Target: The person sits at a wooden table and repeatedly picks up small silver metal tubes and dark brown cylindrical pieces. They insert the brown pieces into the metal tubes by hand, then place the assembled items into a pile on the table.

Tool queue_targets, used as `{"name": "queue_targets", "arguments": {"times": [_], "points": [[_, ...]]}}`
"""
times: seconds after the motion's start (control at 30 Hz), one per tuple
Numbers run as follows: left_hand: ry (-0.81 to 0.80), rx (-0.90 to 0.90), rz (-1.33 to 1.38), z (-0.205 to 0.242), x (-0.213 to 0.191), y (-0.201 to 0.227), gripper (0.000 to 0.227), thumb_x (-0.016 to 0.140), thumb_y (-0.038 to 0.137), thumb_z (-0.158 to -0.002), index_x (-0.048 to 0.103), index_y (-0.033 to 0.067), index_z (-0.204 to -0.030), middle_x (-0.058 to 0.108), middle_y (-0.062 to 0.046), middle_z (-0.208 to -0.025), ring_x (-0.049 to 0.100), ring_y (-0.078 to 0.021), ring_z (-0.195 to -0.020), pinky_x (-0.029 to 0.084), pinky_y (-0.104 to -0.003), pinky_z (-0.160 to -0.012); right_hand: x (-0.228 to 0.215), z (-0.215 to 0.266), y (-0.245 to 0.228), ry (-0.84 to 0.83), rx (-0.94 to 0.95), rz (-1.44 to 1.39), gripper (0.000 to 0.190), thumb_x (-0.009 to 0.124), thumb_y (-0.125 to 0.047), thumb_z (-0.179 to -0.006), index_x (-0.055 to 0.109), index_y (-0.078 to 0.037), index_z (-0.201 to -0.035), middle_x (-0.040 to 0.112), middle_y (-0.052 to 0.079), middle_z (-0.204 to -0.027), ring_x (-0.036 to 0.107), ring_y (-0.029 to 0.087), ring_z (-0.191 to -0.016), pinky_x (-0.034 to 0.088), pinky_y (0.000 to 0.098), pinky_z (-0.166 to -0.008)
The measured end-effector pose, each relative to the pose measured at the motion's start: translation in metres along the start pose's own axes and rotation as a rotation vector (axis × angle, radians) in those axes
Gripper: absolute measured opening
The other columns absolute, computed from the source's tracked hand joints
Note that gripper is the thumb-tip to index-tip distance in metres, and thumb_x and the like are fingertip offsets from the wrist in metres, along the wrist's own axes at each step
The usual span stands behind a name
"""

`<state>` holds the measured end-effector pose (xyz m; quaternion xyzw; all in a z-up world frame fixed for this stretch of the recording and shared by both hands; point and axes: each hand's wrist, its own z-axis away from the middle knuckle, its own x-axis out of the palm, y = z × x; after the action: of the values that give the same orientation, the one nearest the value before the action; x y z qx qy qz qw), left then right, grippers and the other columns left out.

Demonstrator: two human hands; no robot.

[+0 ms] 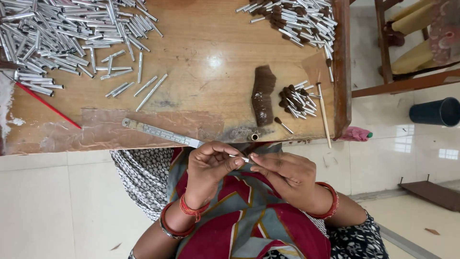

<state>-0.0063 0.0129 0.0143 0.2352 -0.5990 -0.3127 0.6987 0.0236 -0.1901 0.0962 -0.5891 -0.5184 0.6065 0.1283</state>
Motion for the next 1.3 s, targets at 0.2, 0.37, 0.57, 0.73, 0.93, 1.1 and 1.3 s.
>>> {"name": "queue_targets", "arguments": {"times": [0.2, 0.37, 0.57, 0.73, 0.93, 1.1, 1.3], "points": [[-0.012, -0.078, 0.063, 0.001, -0.006, -0.011, 0.014, 0.076, -0.007, -0.089, 0.071, -0.0071, -0.102, 0.076, -0.016, -0.092, 0.076, -0.0198, -0.082, 0.065, -0.033, -0.077, -0.003, -0.005, -0.003, 0.012, -0.122, 0.058, 0.036, 0.080, 0.003, -0.083, 0.073, -0.003, -0.118, 0.078, 0.014, -0.109, 0.078, 0.022, -0.090, 0.061, 0.0278, -0.074], [-0.025, -0.103, 0.080, 0.000, -0.002, -0.011, 0.012, 0.076, -0.006, -0.090, 0.070, -0.0068, -0.101, 0.076, -0.016, -0.092, 0.076, -0.0201, -0.082, 0.066, -0.034, -0.078, -0.002, -0.004, 0.001, 0.035, -0.152, 0.062, 0.035, 0.079, 0.004, -0.084, 0.072, -0.001, -0.118, 0.077, 0.014, -0.109, 0.078, 0.023, -0.091, 0.062, 0.0284, -0.075], [-0.039, -0.108, 0.182, -0.003, 0.001, -0.004, 0.011, 0.075, -0.008, -0.091, 0.069, -0.0051, -0.100, 0.076, -0.017, -0.095, 0.076, -0.0221, -0.085, 0.065, -0.035, -0.080, 0.002, 0.002, 0.006, 0.100, -0.237, 0.162, 0.046, 0.084, -0.007, -0.085, 0.066, -0.002, -0.128, 0.069, 0.016, -0.120, 0.072, 0.028, -0.101, 0.059, 0.0362, -0.088], [-0.031, -0.147, 0.231, -0.002, 0.002, -0.005, 0.012, 0.074, -0.008, -0.090, 0.069, -0.0037, -0.100, 0.076, -0.018, -0.097, 0.077, -0.0235, -0.087, 0.065, -0.036, -0.081, 0.019, 0.014, 0.018, 0.137, -0.259, 0.263, 0.054, 0.085, -0.021, -0.086, 0.065, -0.007, -0.134, 0.059, 0.012, -0.124, 0.061, 0.028, -0.107, 0.054, 0.0415, -0.096], [-0.036, -0.147, 0.236, 0.001, 0.002, -0.006, 0.012, 0.074, -0.010, -0.091, 0.070, -0.0037, -0.100, 0.076, -0.019, -0.097, 0.077, -0.0239, -0.087, 0.065, -0.037, -0.080, 0.021, 0.010, 0.014, 0.141, -0.224, 0.249, 0.050, 0.082, -0.023, -0.086, 0.067, -0.007, -0.131, 0.057, 0.015, -0.126, 0.058, 0.032, -0.113, 0.053, 0.0382, -0.089], [0.019, -0.233, 0.162, -0.003, 0.023, 0.008, 0.028, 0.073, -0.011, -0.083, 0.071, -0.0014, -0.109, 0.075, -0.015, -0.097, 0.075, -0.0214, -0.088, 0.063, -0.034, -0.082, 0.018, 0.002, 0.010, 0.258, -0.309, 0.275, 0.034, 0.085, -0.008, -0.088, 0.074, -0.008, -0.120, 0.061, 0.008, -0.117, 0.065, 0.026, -0.105, 0.056, 0.0405, -0.096], [-0.031, -0.163, 0.211, -0.001, 0.001, -0.014, 0.015, 0.072, -0.009, -0.093, 0.070, -0.0092, -0.107, 0.075, -0.019, -0.108, 0.074, -0.0230, -0.095, 0.062, -0.037, -0.088, 0.008, 0.001, 0.027, 0.318, -0.224, 0.208, 0.032, 0.081, -0.003, -0.087, 0.073, -0.003, -0.118, 0.070, 0.012, -0.114, 0.071, 0.028, -0.100, 0.058, 0.0356, -0.087]]}}
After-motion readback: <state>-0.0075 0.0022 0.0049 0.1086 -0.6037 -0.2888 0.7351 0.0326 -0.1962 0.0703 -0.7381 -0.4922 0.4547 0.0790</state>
